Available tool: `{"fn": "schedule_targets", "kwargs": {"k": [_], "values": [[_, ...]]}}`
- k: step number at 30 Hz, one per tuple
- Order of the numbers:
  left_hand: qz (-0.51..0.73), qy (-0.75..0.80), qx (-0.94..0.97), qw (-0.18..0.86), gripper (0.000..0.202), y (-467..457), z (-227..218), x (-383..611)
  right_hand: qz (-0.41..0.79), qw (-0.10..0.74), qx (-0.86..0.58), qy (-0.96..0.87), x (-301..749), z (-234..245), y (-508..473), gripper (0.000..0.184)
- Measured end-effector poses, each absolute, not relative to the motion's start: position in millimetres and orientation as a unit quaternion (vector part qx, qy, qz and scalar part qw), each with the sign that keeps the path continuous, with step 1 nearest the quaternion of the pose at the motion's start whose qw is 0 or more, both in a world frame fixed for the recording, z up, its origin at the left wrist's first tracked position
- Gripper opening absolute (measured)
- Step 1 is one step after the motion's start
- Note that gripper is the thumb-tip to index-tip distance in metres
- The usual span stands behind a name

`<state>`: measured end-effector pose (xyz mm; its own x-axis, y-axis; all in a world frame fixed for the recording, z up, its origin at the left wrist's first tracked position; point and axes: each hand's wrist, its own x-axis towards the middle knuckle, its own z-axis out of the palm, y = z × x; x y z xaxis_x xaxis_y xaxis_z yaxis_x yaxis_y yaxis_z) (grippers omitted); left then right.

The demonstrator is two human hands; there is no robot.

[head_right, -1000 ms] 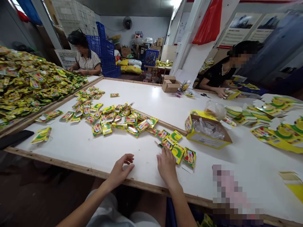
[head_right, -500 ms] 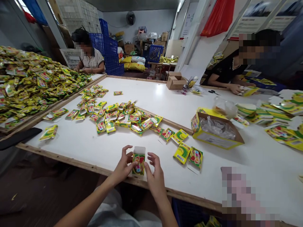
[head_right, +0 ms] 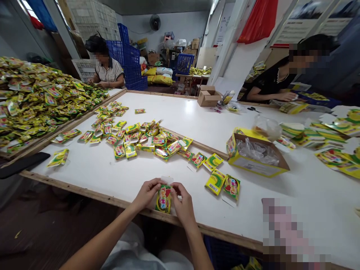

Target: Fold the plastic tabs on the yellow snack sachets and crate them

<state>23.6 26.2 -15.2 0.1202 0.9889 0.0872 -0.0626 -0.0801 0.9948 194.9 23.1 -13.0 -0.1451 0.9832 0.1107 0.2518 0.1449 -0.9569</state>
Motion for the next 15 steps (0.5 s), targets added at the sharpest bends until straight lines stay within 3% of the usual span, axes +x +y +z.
{"fn": "schedule_targets", "kwargs": {"k": [3, 6, 10, 15], "values": [[0.543, 0.412, 0.491, 0.542, 0.016, 28, -16, 27, 0.418, 0.462, -0.479, -0.618, 193, -11, 30, 0.02], [0.572, 0.386, 0.455, 0.563, 0.024, 27, -16, 30, 0.429, 0.497, -0.465, -0.594, 189, -11, 32, 0.021], [0.545, 0.421, 0.507, 0.518, 0.015, 19, -9, 33, 0.41, 0.478, -0.444, -0.638, 189, -9, 26, 0.017], [0.533, 0.462, 0.518, 0.484, 0.018, 12, 1, 36, 0.391, 0.489, -0.458, -0.631, 189, -7, 19, 0.016]]}}
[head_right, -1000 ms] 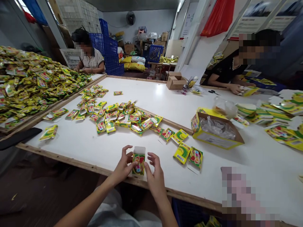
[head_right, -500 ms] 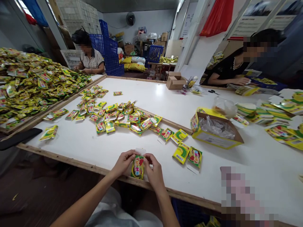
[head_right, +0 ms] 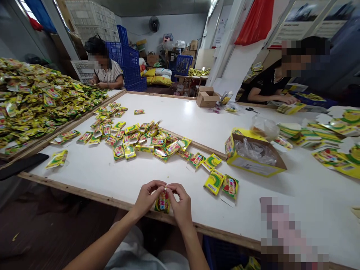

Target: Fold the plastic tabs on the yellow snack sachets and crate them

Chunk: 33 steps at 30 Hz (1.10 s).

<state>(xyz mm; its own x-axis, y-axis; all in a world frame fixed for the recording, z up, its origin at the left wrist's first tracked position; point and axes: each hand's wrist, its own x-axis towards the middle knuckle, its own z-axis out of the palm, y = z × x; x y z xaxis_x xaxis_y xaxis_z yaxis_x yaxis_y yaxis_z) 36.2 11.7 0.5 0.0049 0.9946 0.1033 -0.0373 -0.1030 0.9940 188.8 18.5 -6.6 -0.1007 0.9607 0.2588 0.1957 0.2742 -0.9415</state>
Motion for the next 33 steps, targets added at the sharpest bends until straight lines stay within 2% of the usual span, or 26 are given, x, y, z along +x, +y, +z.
{"fn": "schedule_targets", "kwargs": {"k": [8, 24, 33], "values": [[0.51, 0.506, 0.503, 0.48, 0.016, 28, 2, 40, 0.421, 0.46, -0.529, -0.575, 180, 0, 31, 0.027], [0.496, 0.461, 0.502, 0.537, 0.027, 10, -12, 30, 0.506, 0.498, -0.486, -0.51, 183, -9, 24, 0.035], [0.504, 0.464, 0.489, 0.54, 0.028, 10, -7, 32, 0.544, 0.424, -0.487, -0.536, 194, 5, 45, 0.04]]}}
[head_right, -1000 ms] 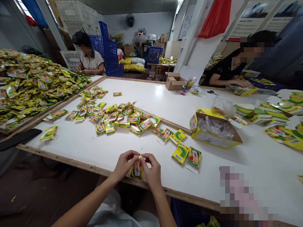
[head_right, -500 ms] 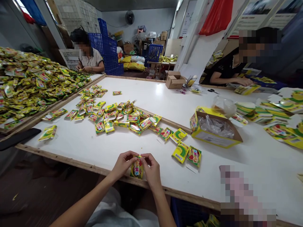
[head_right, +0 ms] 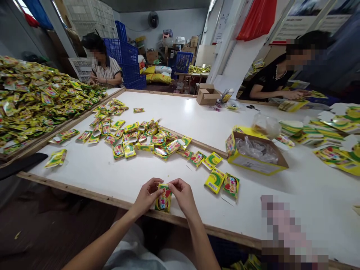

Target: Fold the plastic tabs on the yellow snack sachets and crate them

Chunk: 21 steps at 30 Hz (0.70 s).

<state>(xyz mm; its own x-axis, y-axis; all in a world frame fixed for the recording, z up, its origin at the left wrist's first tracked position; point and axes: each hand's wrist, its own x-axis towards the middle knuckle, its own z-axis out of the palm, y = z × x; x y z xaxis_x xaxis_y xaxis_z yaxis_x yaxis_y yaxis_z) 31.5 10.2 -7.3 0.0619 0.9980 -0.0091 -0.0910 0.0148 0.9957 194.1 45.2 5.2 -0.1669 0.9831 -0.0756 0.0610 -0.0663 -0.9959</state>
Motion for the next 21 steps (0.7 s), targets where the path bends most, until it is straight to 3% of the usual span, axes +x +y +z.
{"fn": "schedule_targets", "kwargs": {"k": [5, 12, 21], "values": [[0.513, 0.467, 0.488, 0.53, 0.026, 9, -8, 32, 0.535, 0.415, -0.491, -0.547, 190, 11, 47, 0.04], [0.512, 0.471, 0.483, 0.532, 0.031, 8, -10, 36, 0.449, 0.466, -0.577, -0.499, 191, 3, 29, 0.042], [0.514, 0.466, 0.491, 0.528, 0.03, 6, -8, 35, 0.443, 0.429, -0.553, -0.561, 196, 14, 33, 0.038]]}}
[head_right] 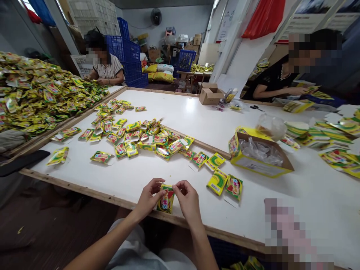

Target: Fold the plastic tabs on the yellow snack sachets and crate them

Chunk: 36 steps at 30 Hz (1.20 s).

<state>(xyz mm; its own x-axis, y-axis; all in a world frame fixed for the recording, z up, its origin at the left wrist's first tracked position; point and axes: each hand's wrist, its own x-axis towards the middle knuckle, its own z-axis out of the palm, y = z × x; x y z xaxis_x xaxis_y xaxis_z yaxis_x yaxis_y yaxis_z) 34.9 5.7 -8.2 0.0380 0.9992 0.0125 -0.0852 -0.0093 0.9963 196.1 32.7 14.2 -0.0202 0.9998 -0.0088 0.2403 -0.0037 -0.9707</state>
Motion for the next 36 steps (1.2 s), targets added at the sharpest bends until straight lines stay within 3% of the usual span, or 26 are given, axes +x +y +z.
{"fn": "schedule_targets", "kwargs": {"k": [9, 16, 20, 22, 24, 29, 36], "values": [[0.515, 0.457, 0.483, 0.542, 0.03, 6, -10, 33, 0.463, 0.372, -0.495, -0.634, 205, 23, 34, 0.029], [0.51, 0.448, 0.495, 0.543, 0.018, 7, -8, 32, 0.425, 0.415, -0.494, -0.635, 194, 13, 24, 0.027], [0.521, 0.436, 0.498, 0.539, 0.038, 6, -7, 31, 0.448, 0.447, -0.494, -0.596, 185, 9, 17, 0.029], [0.531, 0.432, 0.487, 0.543, 0.049, 7, -8, 29, 0.407, 0.466, -0.52, -0.589, 203, 15, 10, 0.03], [0.53, 0.44, 0.482, 0.541, 0.041, 8, -9, 27, 0.362, 0.438, -0.562, -0.601, 241, 29, 0, 0.03], [0.493, 0.47, 0.525, 0.51, 0.024, 9, -10, 28, 0.284, 0.249, -0.685, -0.622, 350, 58, -19, 0.034], [0.461, 0.491, 0.576, 0.463, 0.018, 6, -9, 29, 0.121, 0.309, -0.779, -0.531, 307, -1, 43, 0.057]]}}
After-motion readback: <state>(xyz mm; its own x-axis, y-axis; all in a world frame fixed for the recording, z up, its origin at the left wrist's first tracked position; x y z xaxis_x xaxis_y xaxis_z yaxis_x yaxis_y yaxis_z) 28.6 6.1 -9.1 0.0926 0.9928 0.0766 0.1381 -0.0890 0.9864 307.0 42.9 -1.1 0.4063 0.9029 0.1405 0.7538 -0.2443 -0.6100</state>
